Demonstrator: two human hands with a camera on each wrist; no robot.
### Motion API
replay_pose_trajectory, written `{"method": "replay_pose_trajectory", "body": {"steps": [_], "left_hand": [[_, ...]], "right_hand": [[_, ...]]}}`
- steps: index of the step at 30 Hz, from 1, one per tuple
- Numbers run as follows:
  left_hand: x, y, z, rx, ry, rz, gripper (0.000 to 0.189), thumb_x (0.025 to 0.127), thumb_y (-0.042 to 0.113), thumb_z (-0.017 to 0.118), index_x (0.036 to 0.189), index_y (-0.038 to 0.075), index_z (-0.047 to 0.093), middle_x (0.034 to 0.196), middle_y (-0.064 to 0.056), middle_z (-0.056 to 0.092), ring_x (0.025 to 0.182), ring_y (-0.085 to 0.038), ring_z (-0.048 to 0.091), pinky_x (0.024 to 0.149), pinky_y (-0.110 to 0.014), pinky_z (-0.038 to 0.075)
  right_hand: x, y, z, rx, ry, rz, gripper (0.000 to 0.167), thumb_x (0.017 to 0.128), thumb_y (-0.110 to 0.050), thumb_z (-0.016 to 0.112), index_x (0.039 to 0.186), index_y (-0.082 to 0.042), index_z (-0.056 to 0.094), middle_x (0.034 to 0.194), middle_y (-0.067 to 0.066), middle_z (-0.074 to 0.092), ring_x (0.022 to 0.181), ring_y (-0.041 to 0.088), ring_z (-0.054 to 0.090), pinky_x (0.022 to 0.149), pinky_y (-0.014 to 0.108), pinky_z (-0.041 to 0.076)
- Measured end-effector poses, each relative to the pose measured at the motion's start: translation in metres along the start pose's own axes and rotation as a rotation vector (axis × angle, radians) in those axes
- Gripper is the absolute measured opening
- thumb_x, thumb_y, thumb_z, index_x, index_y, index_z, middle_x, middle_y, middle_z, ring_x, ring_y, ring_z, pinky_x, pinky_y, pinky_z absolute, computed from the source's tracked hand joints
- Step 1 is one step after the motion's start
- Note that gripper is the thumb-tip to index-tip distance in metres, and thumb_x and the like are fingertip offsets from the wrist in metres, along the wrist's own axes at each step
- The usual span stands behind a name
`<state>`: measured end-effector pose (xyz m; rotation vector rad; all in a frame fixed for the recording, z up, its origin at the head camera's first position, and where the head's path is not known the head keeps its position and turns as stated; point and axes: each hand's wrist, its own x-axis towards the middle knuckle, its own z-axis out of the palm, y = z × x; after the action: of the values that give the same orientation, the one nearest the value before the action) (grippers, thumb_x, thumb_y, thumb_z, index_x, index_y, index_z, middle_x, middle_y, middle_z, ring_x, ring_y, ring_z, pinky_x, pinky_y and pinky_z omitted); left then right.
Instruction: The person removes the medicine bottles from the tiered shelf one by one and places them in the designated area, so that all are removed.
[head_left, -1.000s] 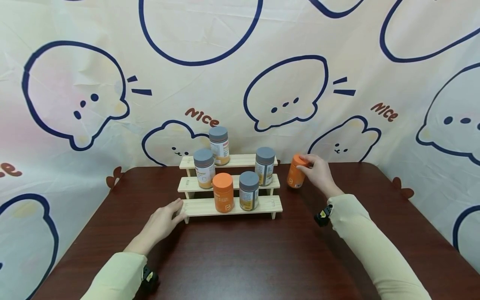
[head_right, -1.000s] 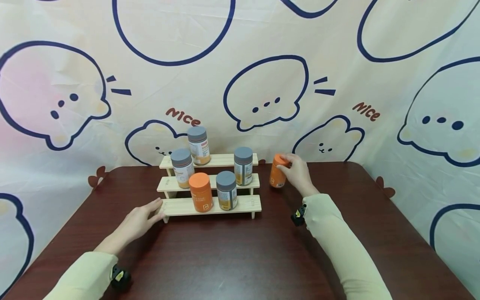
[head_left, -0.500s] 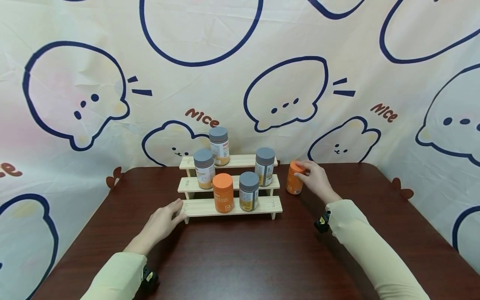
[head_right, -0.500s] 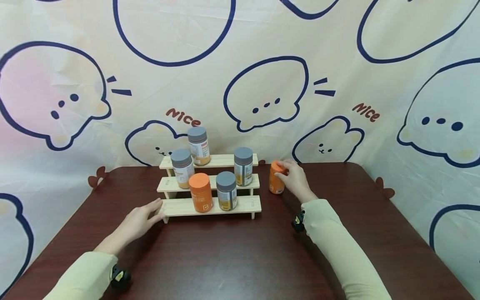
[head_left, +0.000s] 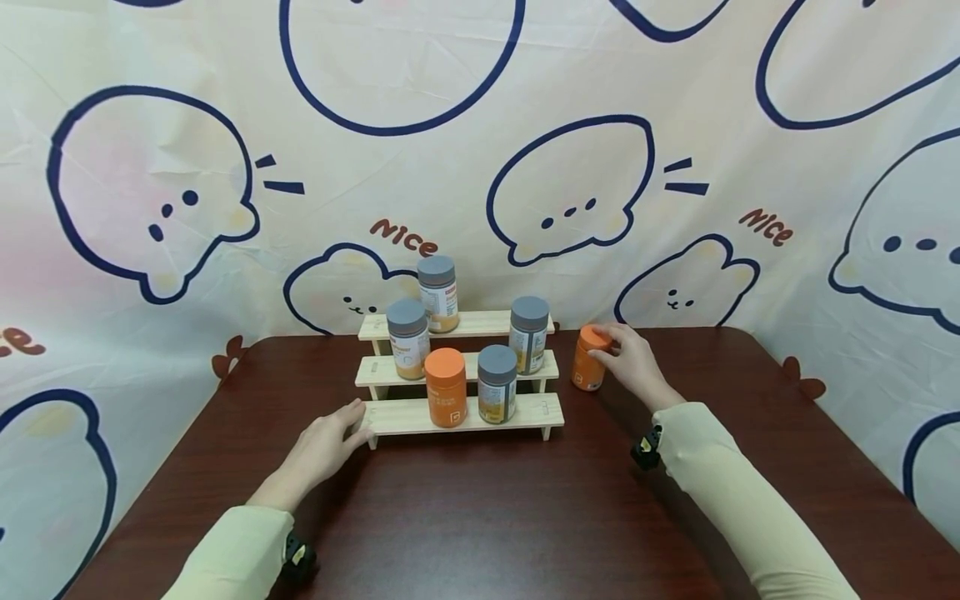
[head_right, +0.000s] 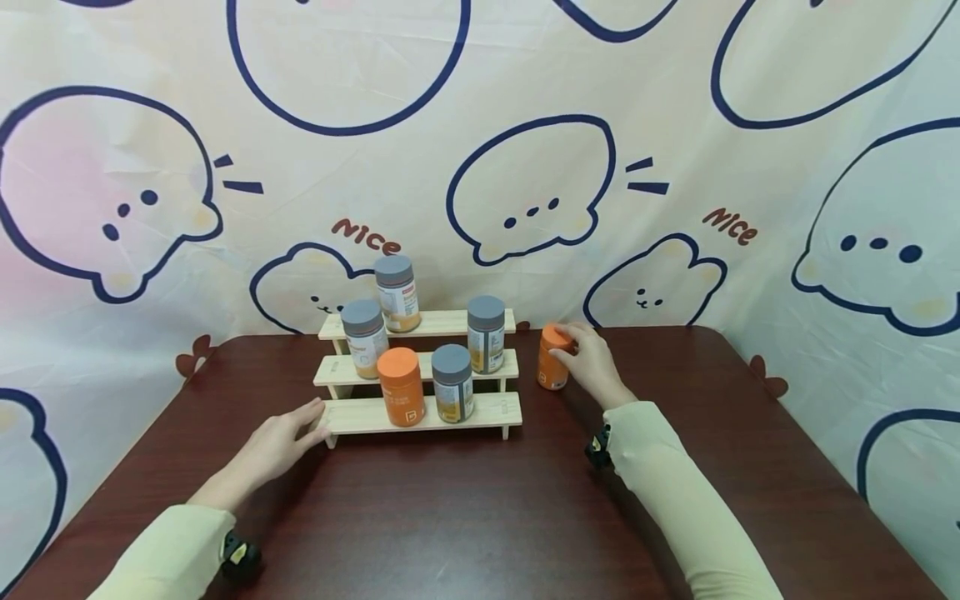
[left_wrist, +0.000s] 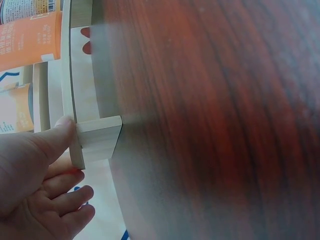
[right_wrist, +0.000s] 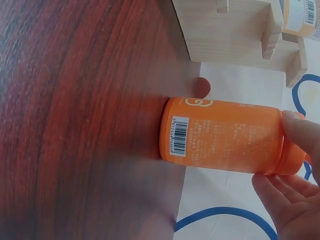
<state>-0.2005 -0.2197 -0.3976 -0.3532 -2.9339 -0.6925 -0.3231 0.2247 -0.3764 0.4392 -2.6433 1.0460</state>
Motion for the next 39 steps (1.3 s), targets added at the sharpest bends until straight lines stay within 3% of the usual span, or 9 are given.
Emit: {"method": "replay_pose_trajectory", "body": {"steps": [4,7,10,13,16,18,29,33,39], "left_hand": [[0.0,0.0,0.0,0.001,0.012,0.012,0.045,0.089,0.016,0.062,0.127,-0.005,0.051,0.132,-0.028,0.043,0.116,-0.041,0.046,0.088,-0.053,0.04],[0.0,0.0,0.001,0.004,0.028,0.03,0.021,0.089,0.016,0.062,0.1,-0.001,0.061,0.131,-0.028,0.044,0.113,-0.04,0.048,0.083,-0.048,0.044],[0.001,0.0,0.001,0.006,0.04,0.044,0.021,0.088,0.016,0.063,0.076,0.007,0.048,0.13,-0.028,0.045,0.11,-0.039,0.051,0.074,-0.043,0.044],[0.0,0.0,0.001,0.003,0.034,0.032,0.014,0.089,0.016,0.062,0.089,0.003,0.058,0.13,-0.028,0.045,0.112,-0.04,0.05,0.079,-0.046,0.045],[-0.001,0.001,0.0,0.001,0.018,0.014,0.037,0.089,0.017,0.062,0.12,-0.003,0.057,0.132,-0.027,0.043,0.115,-0.04,0.047,0.086,-0.051,0.041],[-0.002,0.002,0.0,0.0,0.011,0.006,0.047,0.089,0.017,0.062,0.129,-0.005,0.049,0.132,-0.027,0.043,0.116,-0.041,0.045,0.088,-0.053,0.039],[-0.002,0.002,-0.001,0.006,0.017,0.013,0.046,0.088,0.016,0.062,0.127,-0.006,0.051,0.132,-0.028,0.043,0.116,-0.041,0.046,0.088,-0.053,0.04],[-0.001,0.002,-0.001,0.005,0.016,0.022,0.029,0.089,0.016,0.062,0.111,-0.002,0.06,0.131,-0.028,0.043,0.115,-0.041,0.046,0.084,-0.051,0.043],[-0.001,0.001,0.0,0.005,0.019,0.021,0.029,0.089,0.016,0.062,0.112,-0.001,0.06,0.131,-0.028,0.044,0.115,-0.041,0.046,0.086,-0.052,0.042]], "right_hand": [[0.0,0.0,0.0,0.003,-0.011,0.008,0.043,0.086,-0.012,0.066,0.126,-0.002,0.054,0.124,0.019,0.048,0.11,0.033,0.05,0.087,0.043,0.045],[-0.001,0.0,-0.001,0.002,-0.013,0.006,0.043,0.086,-0.011,0.066,0.126,-0.001,0.054,0.124,0.019,0.048,0.11,0.033,0.05,0.087,0.043,0.045],[0.0,-0.001,-0.001,0.002,-0.012,0.002,0.043,0.085,-0.012,0.067,0.126,-0.002,0.055,0.124,0.018,0.049,0.11,0.033,0.05,0.087,0.043,0.045],[0.0,-0.003,-0.002,0.0,-0.018,0.009,0.044,0.085,-0.014,0.067,0.126,-0.003,0.055,0.125,0.018,0.048,0.111,0.032,0.05,0.087,0.043,0.044],[0.0,-0.005,-0.005,-0.024,-0.016,0.016,0.045,0.085,-0.02,0.068,0.125,-0.004,0.055,0.127,0.018,0.046,0.109,0.032,0.049,0.087,0.045,0.045],[0.001,-0.007,-0.008,-0.043,-0.009,0.007,0.047,0.084,-0.023,0.069,0.125,-0.003,0.055,0.128,0.018,0.046,0.109,0.033,0.049,0.086,0.046,0.045],[0.022,-0.034,-0.03,-0.05,0.024,-0.057,0.051,0.084,-0.025,0.069,0.127,-0.003,0.053,0.131,0.019,0.044,0.116,0.038,0.044,0.088,0.05,0.042],[0.031,-0.051,-0.037,-0.034,0.032,-0.089,0.051,0.084,-0.025,0.069,0.127,-0.003,0.053,0.13,0.018,0.047,0.115,0.037,0.045,0.089,0.05,0.042],[0.044,-0.083,-0.046,0.026,0.021,-0.149,0.049,0.084,-0.022,0.069,0.128,-0.004,0.053,0.131,0.014,0.048,0.121,0.03,0.042,0.093,0.045,0.04]]}}
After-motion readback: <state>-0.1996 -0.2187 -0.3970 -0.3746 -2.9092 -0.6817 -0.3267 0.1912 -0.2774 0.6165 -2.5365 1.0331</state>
